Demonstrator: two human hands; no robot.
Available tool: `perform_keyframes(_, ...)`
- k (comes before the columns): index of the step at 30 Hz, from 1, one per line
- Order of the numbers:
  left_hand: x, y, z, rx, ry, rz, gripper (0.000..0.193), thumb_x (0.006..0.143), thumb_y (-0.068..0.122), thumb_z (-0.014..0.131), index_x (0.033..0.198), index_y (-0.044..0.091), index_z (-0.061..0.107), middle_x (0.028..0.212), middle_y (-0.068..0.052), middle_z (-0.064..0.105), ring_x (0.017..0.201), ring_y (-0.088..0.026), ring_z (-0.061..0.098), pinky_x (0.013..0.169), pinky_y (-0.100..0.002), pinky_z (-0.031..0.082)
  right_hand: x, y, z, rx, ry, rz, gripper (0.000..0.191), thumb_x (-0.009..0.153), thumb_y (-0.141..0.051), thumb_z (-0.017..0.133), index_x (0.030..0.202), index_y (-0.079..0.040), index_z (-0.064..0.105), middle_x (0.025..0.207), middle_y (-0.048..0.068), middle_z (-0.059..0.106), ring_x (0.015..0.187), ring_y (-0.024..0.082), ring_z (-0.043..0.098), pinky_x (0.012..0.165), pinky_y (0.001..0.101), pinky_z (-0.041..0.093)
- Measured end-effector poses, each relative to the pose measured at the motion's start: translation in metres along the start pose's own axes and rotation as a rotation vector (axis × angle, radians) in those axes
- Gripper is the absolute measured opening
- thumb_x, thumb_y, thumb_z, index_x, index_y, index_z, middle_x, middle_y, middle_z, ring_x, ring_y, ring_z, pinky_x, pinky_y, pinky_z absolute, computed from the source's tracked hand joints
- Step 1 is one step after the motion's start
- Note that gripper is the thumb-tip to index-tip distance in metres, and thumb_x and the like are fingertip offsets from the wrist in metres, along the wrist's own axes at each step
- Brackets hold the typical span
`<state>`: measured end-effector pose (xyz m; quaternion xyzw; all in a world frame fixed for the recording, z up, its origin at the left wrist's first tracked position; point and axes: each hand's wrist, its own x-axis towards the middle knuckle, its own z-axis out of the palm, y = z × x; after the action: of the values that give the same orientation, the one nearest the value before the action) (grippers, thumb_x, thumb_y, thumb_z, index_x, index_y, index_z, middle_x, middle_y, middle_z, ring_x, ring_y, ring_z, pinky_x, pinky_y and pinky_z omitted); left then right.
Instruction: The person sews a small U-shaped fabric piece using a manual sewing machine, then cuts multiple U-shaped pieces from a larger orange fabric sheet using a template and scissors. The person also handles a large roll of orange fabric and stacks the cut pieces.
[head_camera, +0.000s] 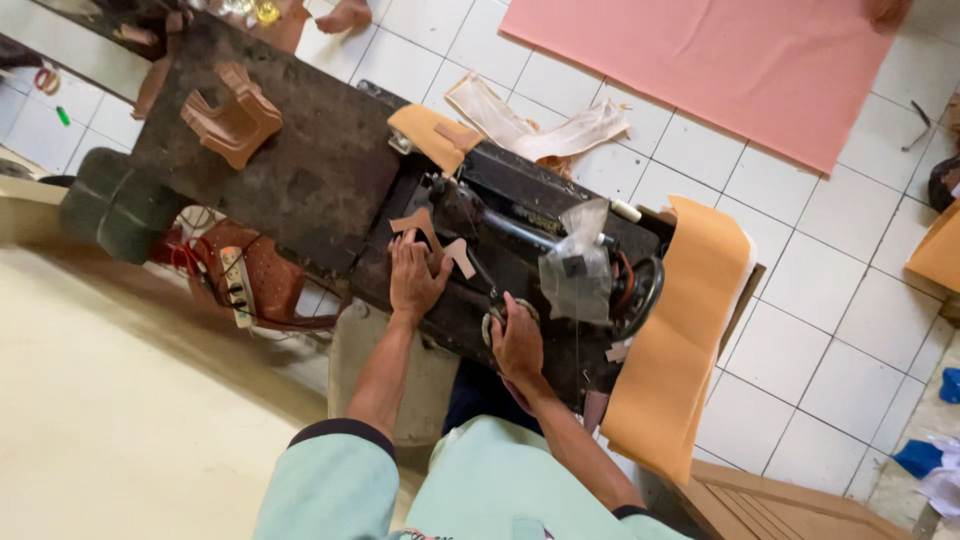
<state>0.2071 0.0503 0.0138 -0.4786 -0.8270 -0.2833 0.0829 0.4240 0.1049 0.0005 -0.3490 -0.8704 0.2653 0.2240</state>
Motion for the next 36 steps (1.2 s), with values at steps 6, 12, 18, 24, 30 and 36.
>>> perform_keyframes(6, -0.009, -0.017, 0.023, 0.007, -0.013, 0.010, 0.039, 0.100, 0.038, 0.068, 0.104, 0.007, 0.045, 0.130, -0.025, 0.051, 0.132, -0.044, 0.048, 0.114, -0.061, 0.035, -0.007, 0.016, 0.011, 0.003, -0.036, 0.010, 0.058, 0.095, -0.019, 0.069, 0.147, -0.007, 0.045, 0.113, 0.015, 0.063, 0.102, 0.037, 0.062, 0.090, 0.0455, 0.050)
perform_keyframes(12, -0.022, -0.028, 0.042, -0.024, -0.085, -0.038, 0.039, 0.100, 0.040, 0.066, 0.101, 0.008, 0.044, 0.133, -0.024, 0.049, 0.132, -0.044, 0.045, 0.117, -0.063, 0.032, -0.015, 0.026, 0.021, 0.000, -0.024, 0.052, 0.059, 0.092, -0.019, 0.071, 0.144, -0.007, 0.046, 0.111, 0.015, 0.064, 0.100, 0.036, 0.061, 0.087, 0.0449, 0.049)
perform_keyframes(18, -0.031, -0.034, 0.052, -0.064, -0.107, -0.055, 0.040, 0.097, 0.040, 0.066, 0.104, 0.007, 0.046, 0.135, -0.025, 0.048, 0.132, -0.048, 0.043, 0.117, -0.063, 0.028, -0.024, 0.035, 0.026, 0.027, -0.042, 0.148, 0.058, 0.091, -0.019, 0.072, 0.143, -0.007, 0.048, 0.108, 0.013, 0.064, 0.101, 0.035, 0.062, 0.088, 0.0452, 0.049)
perform_keyframes(24, -0.050, -0.046, 0.050, -0.370, -0.079, -0.136, 0.029, 0.101, 0.027, 0.064, 0.111, 0.004, 0.050, 0.133, -0.021, 0.048, 0.128, -0.043, 0.047, 0.108, -0.056, 0.039, -0.024, 0.028, 0.048, 0.024, 0.072, 0.201, 0.059, 0.092, -0.014, 0.075, 0.145, -0.008, 0.050, 0.106, 0.012, 0.066, 0.096, 0.032, 0.065, 0.084, 0.0422, 0.052)
perform_keyframes(30, -0.043, -0.078, 0.046, -0.578, -0.120, 0.064, 0.028, 0.099, 0.018, 0.068, 0.118, 0.003, 0.054, 0.131, -0.015, 0.050, 0.121, -0.035, 0.051, 0.104, -0.050, 0.042, -0.025, 0.031, 0.068, 0.125, 0.275, 0.300, 0.060, 0.085, -0.010, 0.079, 0.140, -0.005, 0.054, 0.113, 0.012, 0.067, 0.098, 0.026, 0.070, 0.085, 0.0365, 0.057)
perform_keyframes(36, 0.017, -0.119, 0.045, -0.351, -0.143, 0.742, 0.044, 0.094, 0.024, 0.070, 0.131, 0.002, 0.061, 0.136, -0.018, 0.056, 0.133, -0.040, 0.048, 0.116, -0.054, 0.033, -0.031, 0.023, 0.068, -0.006, 0.341, 0.357, 0.053, 0.085, -0.009, 0.080, 0.134, -0.008, 0.062, 0.106, 0.011, 0.072, 0.093, 0.023, 0.072, 0.083, 0.0345, 0.057)
